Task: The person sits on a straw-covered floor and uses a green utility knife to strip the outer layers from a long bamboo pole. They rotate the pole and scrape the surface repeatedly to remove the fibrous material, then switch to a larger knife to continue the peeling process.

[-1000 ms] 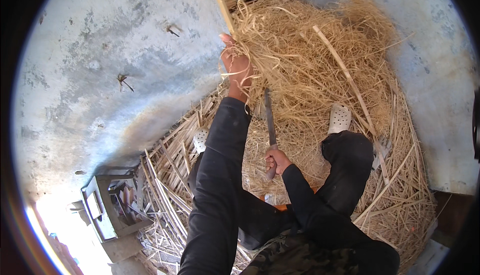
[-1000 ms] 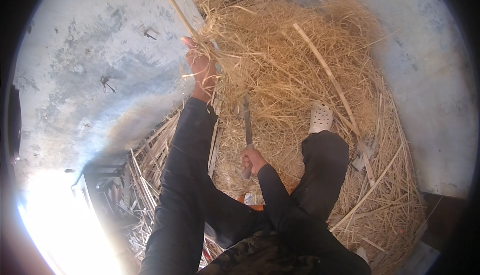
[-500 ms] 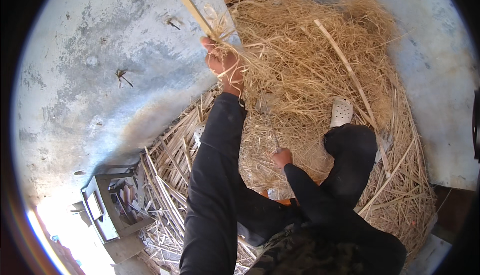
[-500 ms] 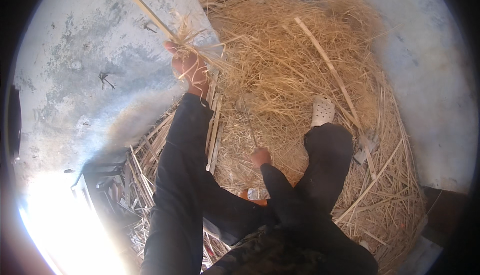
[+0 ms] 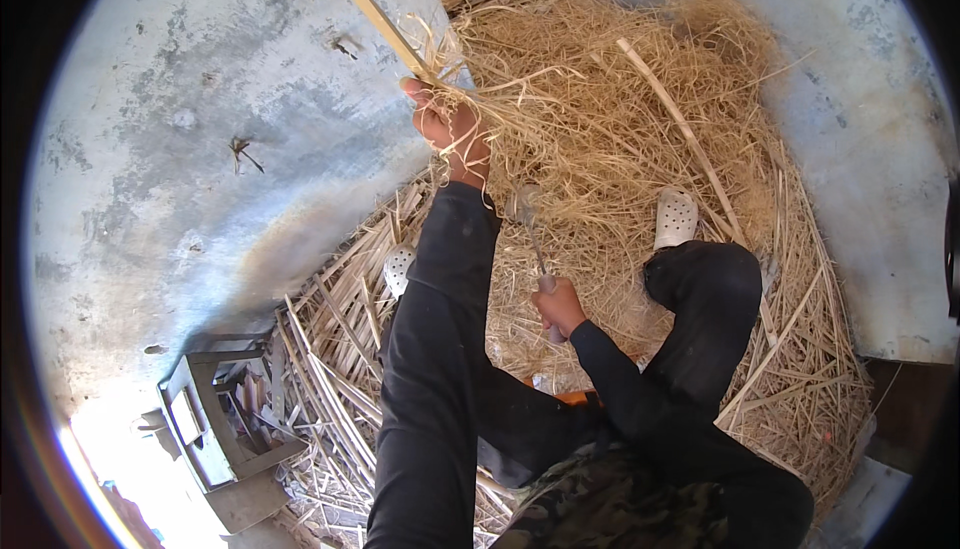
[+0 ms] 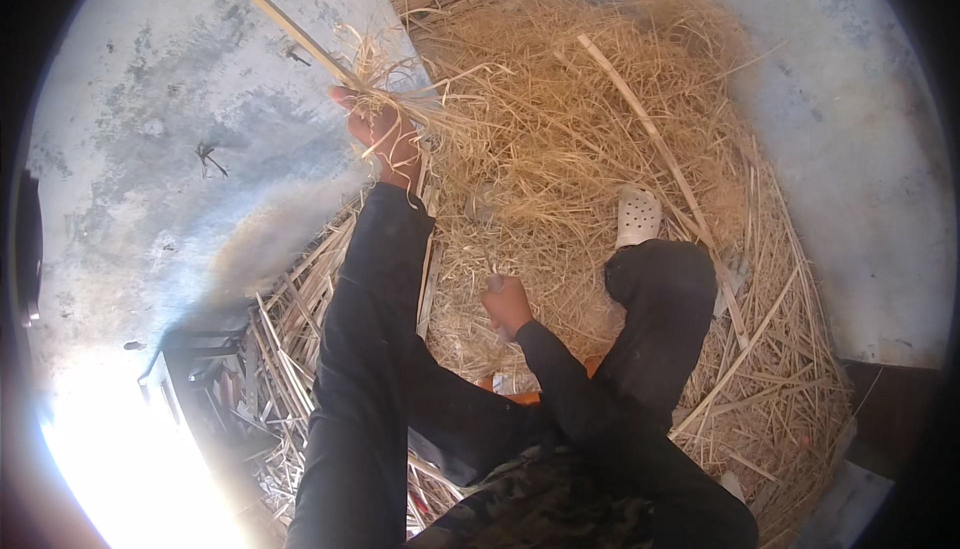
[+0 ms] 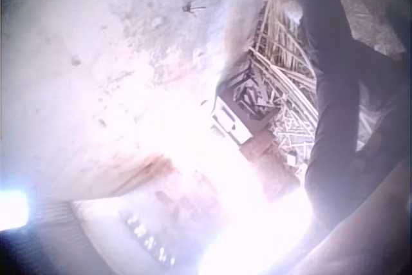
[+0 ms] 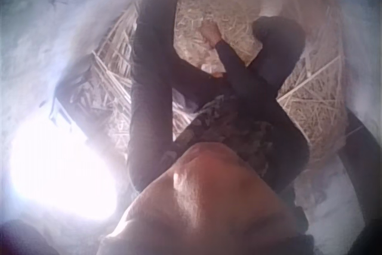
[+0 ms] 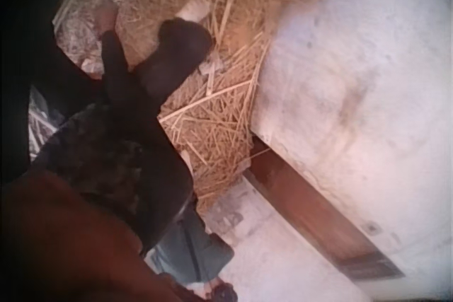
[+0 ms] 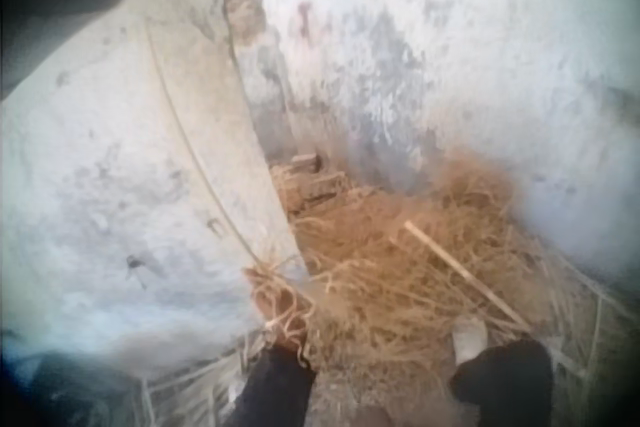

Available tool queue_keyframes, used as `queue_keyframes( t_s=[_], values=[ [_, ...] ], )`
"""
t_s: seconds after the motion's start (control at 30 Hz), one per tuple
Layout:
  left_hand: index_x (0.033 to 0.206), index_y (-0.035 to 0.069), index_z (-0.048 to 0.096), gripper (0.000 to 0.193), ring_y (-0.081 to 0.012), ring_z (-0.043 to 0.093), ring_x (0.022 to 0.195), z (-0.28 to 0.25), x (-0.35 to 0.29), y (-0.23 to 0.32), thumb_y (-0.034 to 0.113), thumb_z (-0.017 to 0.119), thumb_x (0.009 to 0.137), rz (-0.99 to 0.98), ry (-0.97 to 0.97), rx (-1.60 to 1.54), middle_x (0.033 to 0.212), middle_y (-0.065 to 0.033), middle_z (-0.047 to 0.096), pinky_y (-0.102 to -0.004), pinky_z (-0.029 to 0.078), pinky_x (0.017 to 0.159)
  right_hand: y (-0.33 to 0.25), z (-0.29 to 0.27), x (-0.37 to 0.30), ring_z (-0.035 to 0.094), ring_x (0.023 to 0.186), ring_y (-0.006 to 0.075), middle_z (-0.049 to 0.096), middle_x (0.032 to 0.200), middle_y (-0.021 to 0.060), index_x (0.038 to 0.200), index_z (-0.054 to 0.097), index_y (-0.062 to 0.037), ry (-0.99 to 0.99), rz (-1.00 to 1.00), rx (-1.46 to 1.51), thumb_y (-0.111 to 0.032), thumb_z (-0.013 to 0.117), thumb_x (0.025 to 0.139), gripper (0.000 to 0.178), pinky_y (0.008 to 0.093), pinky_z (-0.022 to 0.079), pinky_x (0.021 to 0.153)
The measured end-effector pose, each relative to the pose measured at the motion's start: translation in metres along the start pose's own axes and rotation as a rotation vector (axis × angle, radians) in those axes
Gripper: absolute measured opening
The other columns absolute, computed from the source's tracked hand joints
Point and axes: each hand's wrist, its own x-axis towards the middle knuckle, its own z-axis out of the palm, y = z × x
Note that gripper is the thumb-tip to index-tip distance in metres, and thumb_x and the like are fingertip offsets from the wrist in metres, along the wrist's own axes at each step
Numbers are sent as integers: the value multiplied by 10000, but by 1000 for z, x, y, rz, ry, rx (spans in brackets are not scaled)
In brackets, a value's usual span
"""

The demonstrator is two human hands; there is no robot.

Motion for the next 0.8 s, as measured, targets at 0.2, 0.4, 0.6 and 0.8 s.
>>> queue_keyframes(
  t_s=[0.2, 0.4, 0.6, 0.8],
  values=[
    [782, 47, 513, 485, -63, 363, 581, -9, 7, 16, 477, 411, 982, -67, 26, 21, 656, 37, 417, -233, 321, 501, 31, 21, 27, 613, 682, 354, 605, 721, 230, 782, 591, 37, 175, -423, -259, -153, 600, 738, 196, 424, 472, 620],
    [788, 81, 476, 443, -65, 387, 575, -11, 13, 27, 477, 420, 979, 108, 133, 80, 656, 39, 430, -230, 350, 504, 138, -17, 69, 545, 470, 234, 539, 590, 106, 872, 611, -4, -26, 233, -176, -93, 547, 790, 136, 429, 468, 482],
    [1304, 6, 350, 520, -158, 537, 677, -81, 57, -42, 316, 538, 931, 309, -3, 372, 818, -47, 548, -239, 451, 591, 92, 15, 37, 464, 374, 182, 472, 524, 76, 692, 487, -46, -48, 265, 237, -97, 575, 781, 135, 348, 362, 338],
    [996, 85, 549, 317, -147, 538, 565, -32, 35, -4, 391, 493, 937, -454, -5, -686, 745, -16, 566, -274, 444, 471, 28, 28, 12, 521, 480, 204, 529, 591, 90, 751, 534, 18, 47, -269, 48, -117, 595, 743, 148, 329, 421, 422]
  ],
)
